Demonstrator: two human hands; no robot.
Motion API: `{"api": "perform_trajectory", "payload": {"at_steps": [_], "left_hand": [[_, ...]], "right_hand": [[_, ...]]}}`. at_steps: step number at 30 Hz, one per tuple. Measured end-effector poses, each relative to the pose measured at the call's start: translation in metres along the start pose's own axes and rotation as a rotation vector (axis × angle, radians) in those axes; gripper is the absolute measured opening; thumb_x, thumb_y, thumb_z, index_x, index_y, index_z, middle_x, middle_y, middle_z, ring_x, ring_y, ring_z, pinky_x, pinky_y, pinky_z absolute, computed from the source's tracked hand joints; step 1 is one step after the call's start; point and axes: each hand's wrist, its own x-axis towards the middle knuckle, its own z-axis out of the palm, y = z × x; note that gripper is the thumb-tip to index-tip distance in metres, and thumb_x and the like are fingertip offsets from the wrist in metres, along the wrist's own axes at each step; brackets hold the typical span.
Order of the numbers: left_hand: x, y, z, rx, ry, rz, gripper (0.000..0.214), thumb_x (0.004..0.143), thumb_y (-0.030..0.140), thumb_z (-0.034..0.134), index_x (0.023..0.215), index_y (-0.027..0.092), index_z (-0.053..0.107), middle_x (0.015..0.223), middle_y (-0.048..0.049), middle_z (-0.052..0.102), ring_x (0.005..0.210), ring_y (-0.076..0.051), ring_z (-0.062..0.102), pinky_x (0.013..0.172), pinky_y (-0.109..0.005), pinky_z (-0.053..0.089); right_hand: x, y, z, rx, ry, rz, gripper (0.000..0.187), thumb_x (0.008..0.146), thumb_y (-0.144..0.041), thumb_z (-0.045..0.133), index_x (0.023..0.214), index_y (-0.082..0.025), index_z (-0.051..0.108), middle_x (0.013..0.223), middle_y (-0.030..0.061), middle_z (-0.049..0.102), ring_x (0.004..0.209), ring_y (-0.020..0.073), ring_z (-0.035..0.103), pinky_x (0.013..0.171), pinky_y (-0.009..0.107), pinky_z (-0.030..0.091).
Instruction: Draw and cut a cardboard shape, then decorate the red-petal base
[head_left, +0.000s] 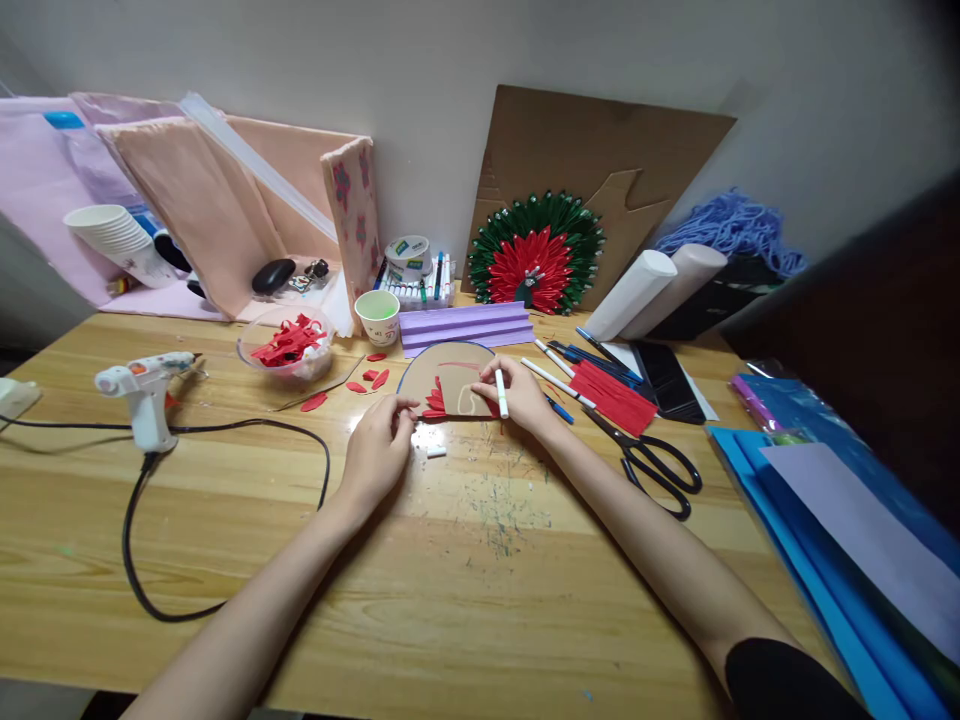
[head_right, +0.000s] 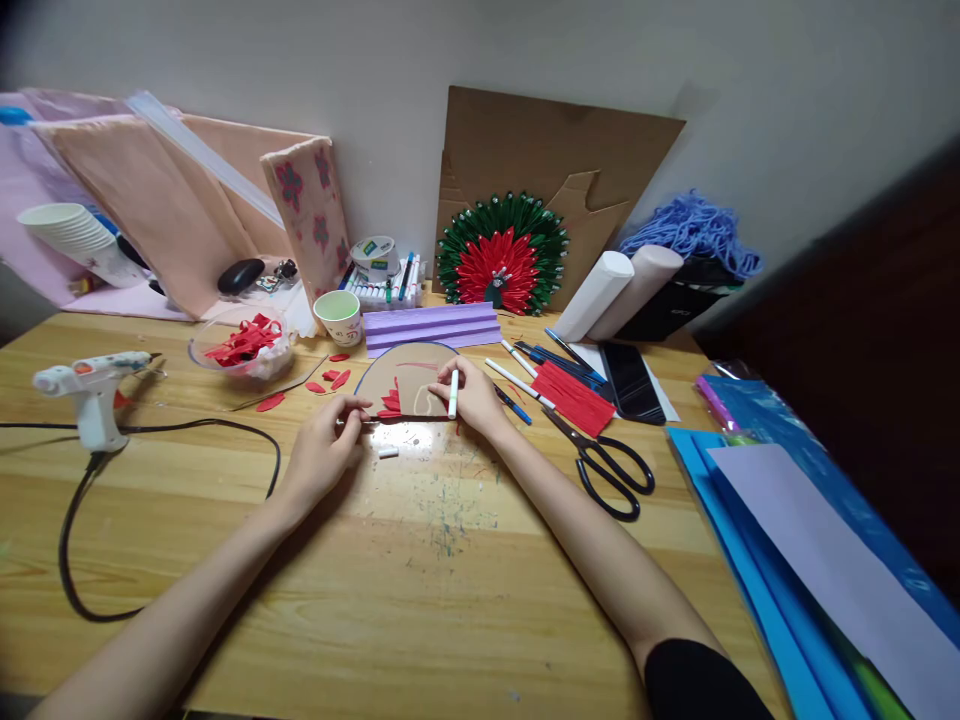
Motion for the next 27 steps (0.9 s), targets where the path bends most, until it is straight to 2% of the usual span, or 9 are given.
{"api": "perform_trajectory", "payload": {"at_steps": [3,7,10,12,15,19,21,25,27], "left_hand": [[-0.001,-0.001,0.000,-0.023,-0.015,-0.009,0.022,0.088,0.025,0.041,0.097,0.019,0.060,0.094,-0.0060,0.066,0.088,-0.020,0.061,0.077,-0.032,0.045],[-0.002,0.001,0.002,-0.170,-0.070,-0.059,0.027,0.088,0.035,0.043,0.100,0.018,0.060,0.092,-0.0064,0.065,0.082,-0.019,0.061,0.071,-0.031,0.046],[-0.003,0.011,0.007,-0.382,-0.190,-0.098,0.032,0.086,0.043,0.048,0.098,0.017,0.060,0.087,-0.0045,0.064,0.077,-0.017,0.060,0.066,-0.027,0.046],[-0.004,0.019,0.011,-0.514,-0.275,-0.115,0.031,0.084,0.045,0.049,0.085,0.016,0.060,0.077,-0.0017,0.062,0.069,-0.014,0.058,0.063,-0.024,0.045],[-0.005,0.030,0.024,-0.619,-0.324,-0.147,0.031,0.083,0.044,0.050,0.070,0.016,0.055,0.063,0.0014,0.055,0.058,-0.011,0.053,0.056,-0.022,0.043],[-0.007,0.037,0.051,-0.572,-0.370,-0.093,0.023,0.079,0.035,0.058,0.089,0.014,0.058,0.078,-0.0027,0.064,0.065,-0.014,0.059,0.059,-0.025,0.047],[-0.008,0.041,0.066,-0.423,-0.392,-0.008,0.022,0.079,0.029,0.058,0.095,0.014,0.058,0.084,-0.0050,0.066,0.068,-0.015,0.060,0.061,-0.027,0.048],[-0.008,0.055,0.090,-0.189,-0.382,0.113,0.019,0.077,0.022,0.060,0.095,0.015,0.061,0.081,-0.0047,0.065,0.070,-0.017,0.058,0.066,-0.031,0.045],[-0.009,0.060,0.096,-0.127,-0.363,0.161,0.020,0.077,0.021,0.061,0.095,0.016,0.061,0.082,-0.0049,0.064,0.074,-0.019,0.056,0.070,-0.034,0.045]], "right_hand": [[0.000,-0.006,-0.001,0.027,-0.012,0.009,0.034,0.060,-0.040,0.075,0.074,-0.020,0.051,0.065,-0.0034,0.055,0.057,0.0133,0.052,0.052,0.025,0.040],[-0.005,-0.029,-0.004,0.048,-0.014,0.028,0.038,0.057,-0.041,0.078,0.072,-0.019,0.051,0.062,-0.0038,0.054,0.053,0.0110,0.050,0.050,0.024,0.039],[-0.017,-0.047,-0.008,0.096,-0.007,0.007,0.038,0.058,-0.040,0.078,0.073,-0.019,0.051,0.063,-0.0039,0.054,0.055,0.0104,0.051,0.052,0.024,0.041],[-0.029,-0.053,-0.012,0.132,-0.040,0.009,0.037,0.058,-0.039,0.079,0.073,-0.019,0.051,0.063,-0.0039,0.054,0.056,0.0105,0.052,0.053,0.024,0.042],[-0.052,-0.050,-0.023,0.132,-0.134,0.038,0.036,0.059,-0.039,0.078,0.072,-0.020,0.051,0.065,-0.0035,0.055,0.055,0.0108,0.053,0.051,0.024,0.041],[-0.080,-0.029,-0.048,0.073,-0.198,0.104,0.036,0.059,-0.039,0.078,0.071,-0.019,0.052,0.064,-0.0024,0.056,0.053,0.0114,0.052,0.048,0.024,0.040],[-0.092,-0.016,-0.062,0.022,-0.135,0.126,0.035,0.063,-0.042,0.076,0.073,-0.019,0.052,0.063,-0.0023,0.056,0.054,0.0121,0.053,0.050,0.025,0.041],[-0.111,-0.001,-0.080,0.045,0.183,0.068,0.033,0.084,-0.051,0.050,0.089,-0.019,0.058,0.068,0.0007,0.058,0.059,0.0134,0.054,0.057,0.027,0.044],[-0.120,0.003,-0.083,0.169,0.200,0.046,0.036,0.090,-0.050,0.039,0.101,-0.020,0.057,0.067,0.0004,0.056,0.060,0.0135,0.053,0.056,0.026,0.043]]}}
